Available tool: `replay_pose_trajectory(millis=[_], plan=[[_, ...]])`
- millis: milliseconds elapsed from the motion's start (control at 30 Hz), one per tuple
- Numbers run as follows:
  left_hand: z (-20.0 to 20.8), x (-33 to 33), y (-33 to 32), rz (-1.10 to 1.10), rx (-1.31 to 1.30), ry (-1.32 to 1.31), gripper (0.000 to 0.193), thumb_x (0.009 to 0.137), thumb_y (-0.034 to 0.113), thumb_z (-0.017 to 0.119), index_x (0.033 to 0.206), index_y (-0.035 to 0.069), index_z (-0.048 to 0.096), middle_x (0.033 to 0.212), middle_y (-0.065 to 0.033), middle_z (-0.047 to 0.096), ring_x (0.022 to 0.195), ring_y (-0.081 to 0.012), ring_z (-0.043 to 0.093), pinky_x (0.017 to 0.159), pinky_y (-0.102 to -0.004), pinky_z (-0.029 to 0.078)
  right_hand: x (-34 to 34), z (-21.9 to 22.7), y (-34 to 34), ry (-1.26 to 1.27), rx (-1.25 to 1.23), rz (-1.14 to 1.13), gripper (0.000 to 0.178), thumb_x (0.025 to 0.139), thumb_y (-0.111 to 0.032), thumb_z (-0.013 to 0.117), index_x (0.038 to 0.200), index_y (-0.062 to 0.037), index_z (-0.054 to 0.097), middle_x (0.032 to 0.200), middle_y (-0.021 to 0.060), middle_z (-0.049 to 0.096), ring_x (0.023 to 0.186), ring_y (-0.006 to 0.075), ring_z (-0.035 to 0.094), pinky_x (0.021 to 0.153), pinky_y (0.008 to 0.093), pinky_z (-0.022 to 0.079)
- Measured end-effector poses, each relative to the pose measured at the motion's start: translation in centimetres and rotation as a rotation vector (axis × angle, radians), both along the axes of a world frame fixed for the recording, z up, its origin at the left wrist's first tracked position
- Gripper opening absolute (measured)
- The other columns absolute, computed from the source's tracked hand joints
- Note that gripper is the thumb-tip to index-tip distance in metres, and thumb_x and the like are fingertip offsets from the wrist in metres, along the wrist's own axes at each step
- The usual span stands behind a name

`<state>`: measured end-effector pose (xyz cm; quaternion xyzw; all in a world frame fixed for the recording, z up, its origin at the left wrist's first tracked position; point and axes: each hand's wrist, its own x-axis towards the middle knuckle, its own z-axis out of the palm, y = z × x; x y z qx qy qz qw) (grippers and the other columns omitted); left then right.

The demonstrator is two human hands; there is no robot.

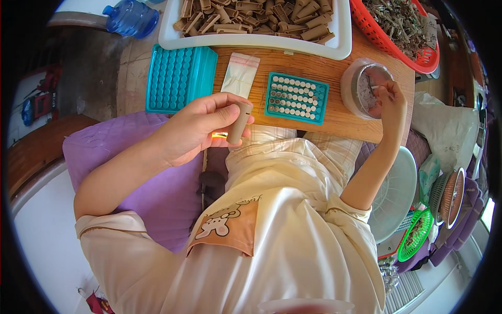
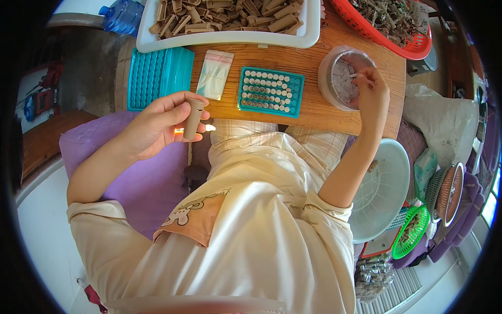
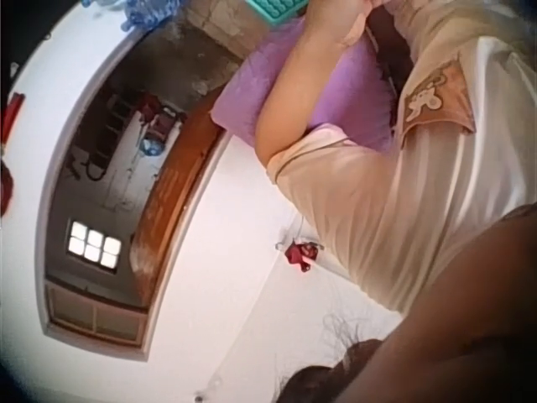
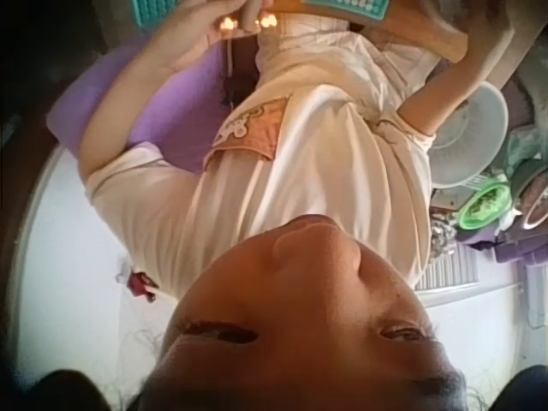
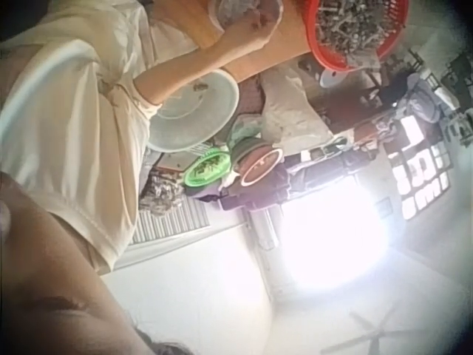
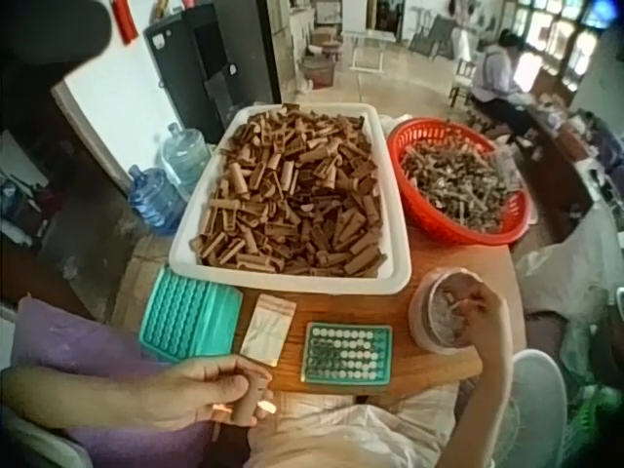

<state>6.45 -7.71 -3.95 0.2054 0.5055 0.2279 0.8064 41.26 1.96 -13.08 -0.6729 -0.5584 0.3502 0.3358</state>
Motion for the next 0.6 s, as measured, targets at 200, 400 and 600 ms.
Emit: replay_pose_trajectory(millis=[200, 400, 600], plan=[[-0.2, 0.0, -0.2, 0.017, -0.017, 0.014, 0.027, 0.088, 0.025, 0.045, 0.109, 0.007, 0.046, 0.101, -0.0056, 0.053, 0.089, -0.0147, 0.055, 0.077, -0.0308, 0.046, 0.1, -1.0, 0.2, 0.061, 0.063, -0.036, 0.009, 0.082, -0.011, 0.052, 0.084, -0.0028, 0.056, 0.069, 0.001, 0.053, 0.052, 0.0059, 0.046, 0.034, 0.0192, 0.036], [-0.4, -0.7, -0.1, 0.07, -0.127, -0.056, 0.032, 0.09, 0.03, 0.041, 0.111, 0.007, 0.044, 0.103, -0.0084, 0.053, 0.087, -0.0205, 0.059, 0.067, -0.0314, 0.051, -7.1, 2.6, -2.9, 0.5, 0.115, 0.143, 0.005, 0.082, -0.008, 0.052, 0.085, -0.0039, 0.055, 0.08, 0.002, 0.055, 0.062, 0.0053, 0.048, 0.053, 0.0161, 0.038], [-0.6, -0.7, -0.2, 0.09, -0.148, -0.045, 0.035, 0.09, 0.032, 0.039, 0.114, 0.006, 0.041, 0.102, -0.0093, 0.054, 0.08, -0.021, 0.061, 0.061, -0.029, 0.053, -16.9, 3.8, -7.0, 0.779, -0.056, 0.34, 0.004, 0.081, -0.002, 0.051, 0.083, 0.0003, 0.048, 0.096, 0.0101, 0.057, 0.082, 0.0113, 0.057, 0.069, 0.0221, 0.044]])
